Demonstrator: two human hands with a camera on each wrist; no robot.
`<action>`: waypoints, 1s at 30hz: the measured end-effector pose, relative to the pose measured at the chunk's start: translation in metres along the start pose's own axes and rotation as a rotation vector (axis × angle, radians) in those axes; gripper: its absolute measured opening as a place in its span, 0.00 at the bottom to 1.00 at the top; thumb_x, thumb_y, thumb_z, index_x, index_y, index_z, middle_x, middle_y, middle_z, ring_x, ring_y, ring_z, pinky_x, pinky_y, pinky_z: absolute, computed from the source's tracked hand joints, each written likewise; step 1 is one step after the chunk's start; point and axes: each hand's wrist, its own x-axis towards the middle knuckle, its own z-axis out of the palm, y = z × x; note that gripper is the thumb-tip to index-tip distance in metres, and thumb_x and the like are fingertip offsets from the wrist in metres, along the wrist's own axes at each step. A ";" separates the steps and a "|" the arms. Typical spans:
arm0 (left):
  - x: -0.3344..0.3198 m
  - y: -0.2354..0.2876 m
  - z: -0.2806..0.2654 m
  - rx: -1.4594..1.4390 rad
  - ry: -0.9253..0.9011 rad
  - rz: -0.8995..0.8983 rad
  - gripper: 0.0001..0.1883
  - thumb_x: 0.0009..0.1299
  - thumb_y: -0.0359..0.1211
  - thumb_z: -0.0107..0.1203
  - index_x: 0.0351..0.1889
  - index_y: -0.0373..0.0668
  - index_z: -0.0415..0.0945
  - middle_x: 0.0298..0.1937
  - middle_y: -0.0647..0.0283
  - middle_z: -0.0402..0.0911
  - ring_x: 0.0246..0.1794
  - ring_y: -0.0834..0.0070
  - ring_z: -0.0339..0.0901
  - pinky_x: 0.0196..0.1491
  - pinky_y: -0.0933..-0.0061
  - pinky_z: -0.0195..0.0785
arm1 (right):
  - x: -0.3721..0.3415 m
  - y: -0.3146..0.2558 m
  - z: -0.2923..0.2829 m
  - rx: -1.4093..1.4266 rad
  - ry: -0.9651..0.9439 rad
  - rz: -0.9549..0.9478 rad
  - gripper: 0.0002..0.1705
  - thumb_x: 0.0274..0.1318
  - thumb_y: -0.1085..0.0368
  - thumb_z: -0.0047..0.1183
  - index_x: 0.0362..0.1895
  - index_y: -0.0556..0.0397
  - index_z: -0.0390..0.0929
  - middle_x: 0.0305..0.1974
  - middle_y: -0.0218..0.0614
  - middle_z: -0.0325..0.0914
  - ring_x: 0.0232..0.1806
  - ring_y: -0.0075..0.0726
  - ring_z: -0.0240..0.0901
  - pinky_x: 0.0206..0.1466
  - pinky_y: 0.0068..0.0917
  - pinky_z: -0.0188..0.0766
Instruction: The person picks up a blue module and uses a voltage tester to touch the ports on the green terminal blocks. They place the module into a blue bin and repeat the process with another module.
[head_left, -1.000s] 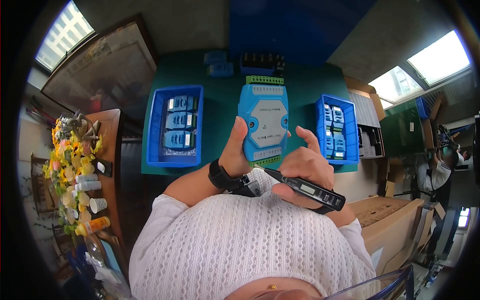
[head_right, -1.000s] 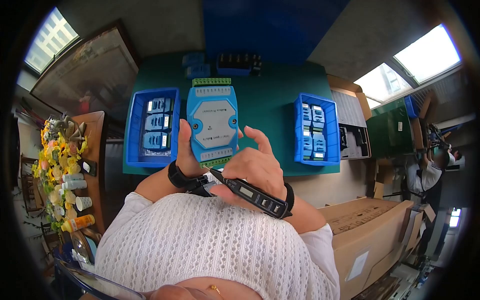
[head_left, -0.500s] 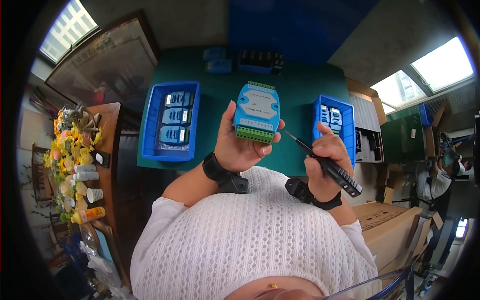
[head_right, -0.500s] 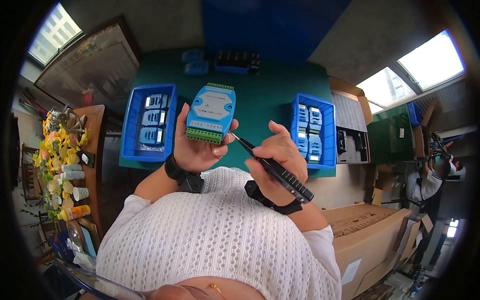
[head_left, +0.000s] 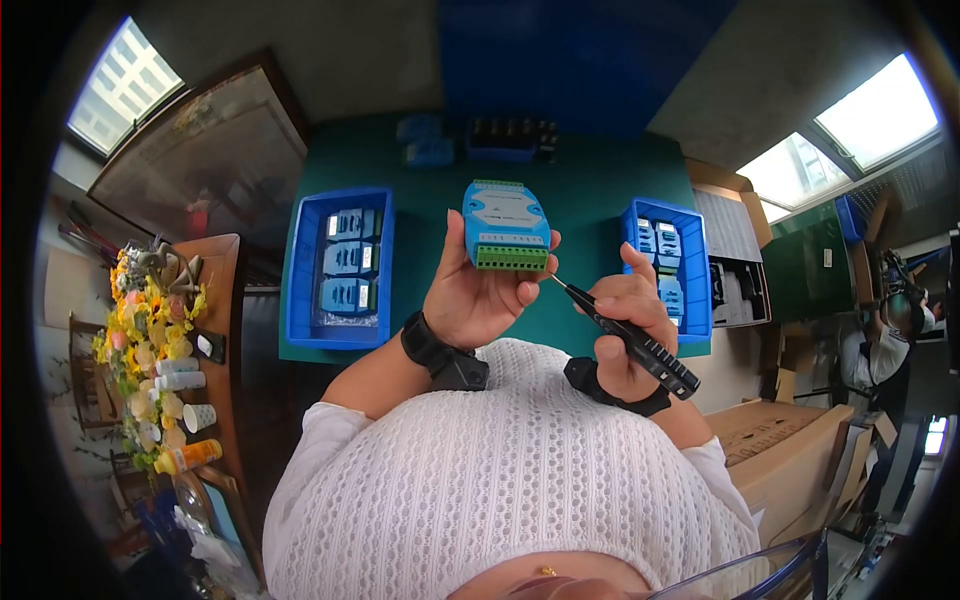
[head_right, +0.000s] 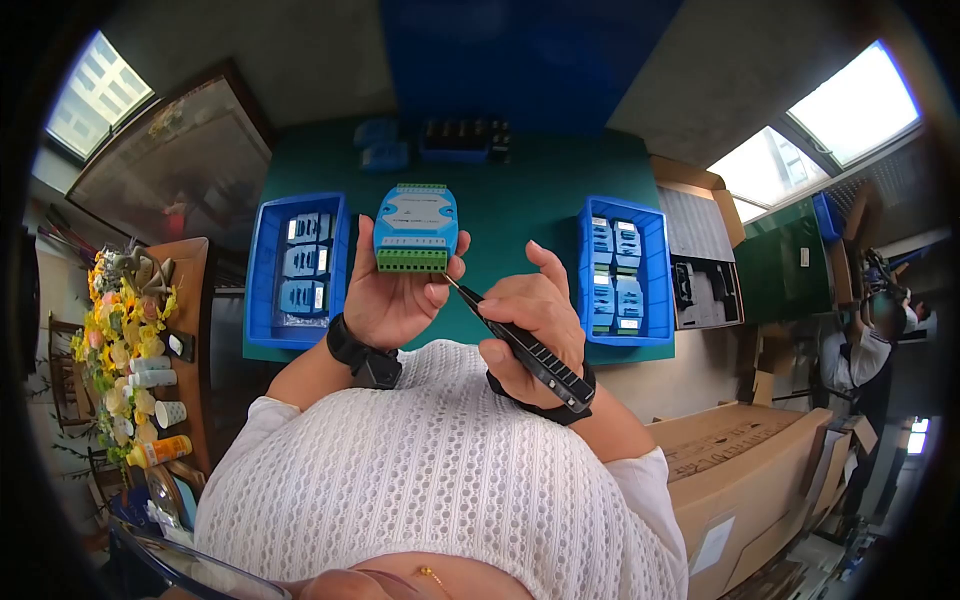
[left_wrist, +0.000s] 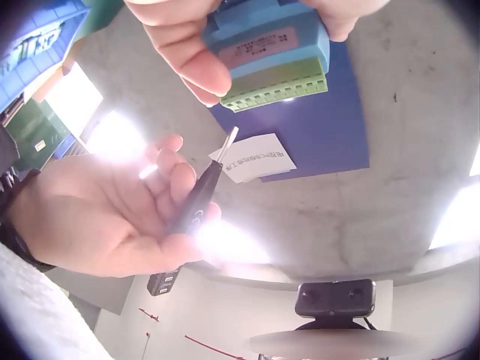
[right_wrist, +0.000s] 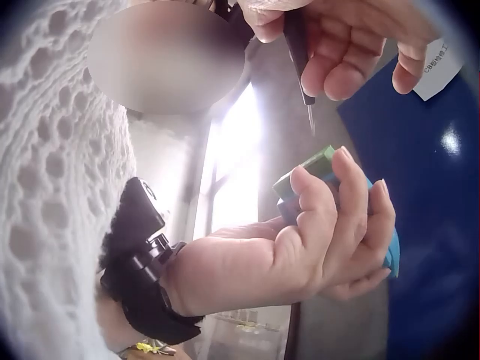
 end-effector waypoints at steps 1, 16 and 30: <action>0.002 0.001 -0.001 -0.004 0.000 -0.005 0.38 0.64 0.61 0.36 0.61 0.40 0.56 0.56 0.48 0.65 0.52 0.59 0.69 0.43 0.71 0.75 | 0.001 0.001 0.000 -0.018 -0.007 0.006 0.14 0.50 0.56 0.55 0.34 0.53 0.72 0.25 0.35 0.74 0.30 0.33 0.73 0.64 0.46 0.47; 0.008 0.006 -0.010 -0.051 -0.021 -0.028 0.38 0.66 0.61 0.35 0.62 0.39 0.54 0.58 0.47 0.62 0.56 0.57 0.66 0.45 0.69 0.74 | 0.002 0.013 0.006 -0.082 -0.005 0.020 0.13 0.47 0.61 0.58 0.36 0.52 0.73 0.26 0.35 0.75 0.30 0.34 0.73 0.63 0.47 0.47; 0.002 0.002 -0.008 -0.014 0.057 -0.007 0.36 0.65 0.59 0.39 0.63 0.43 0.55 0.60 0.48 0.61 0.54 0.59 0.66 0.43 0.70 0.72 | -0.001 0.011 0.009 -0.084 0.001 -0.034 0.16 0.41 0.64 0.63 0.36 0.53 0.72 0.25 0.36 0.76 0.30 0.34 0.75 0.63 0.48 0.47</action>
